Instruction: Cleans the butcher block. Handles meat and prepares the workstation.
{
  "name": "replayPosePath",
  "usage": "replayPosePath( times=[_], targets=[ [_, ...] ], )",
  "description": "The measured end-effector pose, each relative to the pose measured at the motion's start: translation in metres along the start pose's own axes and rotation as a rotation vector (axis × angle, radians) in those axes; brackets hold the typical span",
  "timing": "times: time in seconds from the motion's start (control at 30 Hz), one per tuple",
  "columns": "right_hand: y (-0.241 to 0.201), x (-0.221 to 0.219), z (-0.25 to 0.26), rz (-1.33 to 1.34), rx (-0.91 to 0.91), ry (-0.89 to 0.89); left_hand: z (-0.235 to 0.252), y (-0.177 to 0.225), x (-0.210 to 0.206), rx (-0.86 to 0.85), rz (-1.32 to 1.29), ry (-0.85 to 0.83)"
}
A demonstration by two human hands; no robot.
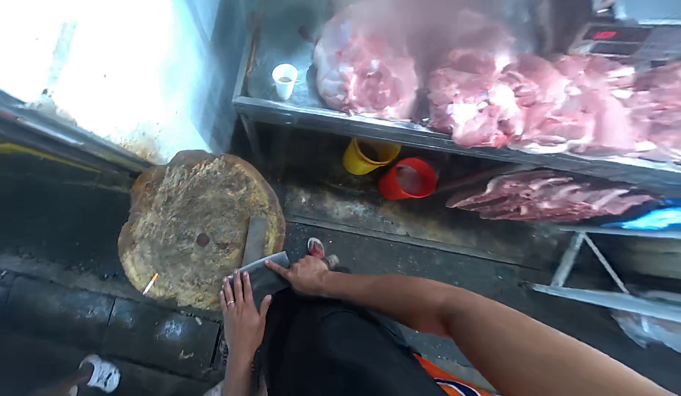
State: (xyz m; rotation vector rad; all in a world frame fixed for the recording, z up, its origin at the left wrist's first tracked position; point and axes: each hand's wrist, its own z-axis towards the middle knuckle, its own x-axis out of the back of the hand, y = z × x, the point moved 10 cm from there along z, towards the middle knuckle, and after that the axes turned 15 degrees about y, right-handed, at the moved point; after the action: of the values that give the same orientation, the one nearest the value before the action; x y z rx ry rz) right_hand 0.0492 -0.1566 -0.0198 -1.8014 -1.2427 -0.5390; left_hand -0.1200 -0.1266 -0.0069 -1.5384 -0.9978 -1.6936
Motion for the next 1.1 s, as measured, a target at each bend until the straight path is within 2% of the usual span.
replayPosePath(
  times=[0.13,0.23,0.33,0.5,0.6,0.67,0.8,0.87,0.97,1.1],
  targets=[
    [-0.084,-0.013,0.023,-0.016,0.164,-0.082,-0.046,-0.075,0.01,0.15,0.012,-0.094],
    [-0.106,-0.021,0.03,-0.048,0.223,-0.085,-0.062,-0.096,0.009,0.21,0.039,-0.109],
    [-0.077,-0.013,0.026,-0.058,0.171,-0.075,-0.046,-0.067,0.011,0.208,0.038,-0.076],
    [0.033,0.025,0.005,-0.17,-0.08,-0.005,0.034,0.027,-0.002,0.087,-0.145,-0.025],
    [0.045,0.037,-0.003,-0.237,-0.123,-0.017,0.042,0.043,-0.007,0.084,-0.191,-0.041],
    [0.015,0.022,0.005,-0.212,-0.076,-0.054,0.022,0.014,0.0,0.116,-0.167,-0.033],
    [-0.081,-0.013,0.028,-0.135,0.083,-0.128,-0.037,-0.074,0.02,0.208,-0.038,-0.089],
    [-0.103,-0.023,0.035,-0.118,0.134,-0.127,-0.047,-0.096,0.027,0.213,0.016,-0.152],
    [-0.074,-0.016,0.03,-0.123,0.074,-0.106,-0.024,-0.071,0.026,0.162,-0.031,-0.136],
    [0.02,0.009,0.005,-0.2,-0.117,-0.007,0.028,0.013,0.001,0.063,-0.191,-0.061]
  ],
)
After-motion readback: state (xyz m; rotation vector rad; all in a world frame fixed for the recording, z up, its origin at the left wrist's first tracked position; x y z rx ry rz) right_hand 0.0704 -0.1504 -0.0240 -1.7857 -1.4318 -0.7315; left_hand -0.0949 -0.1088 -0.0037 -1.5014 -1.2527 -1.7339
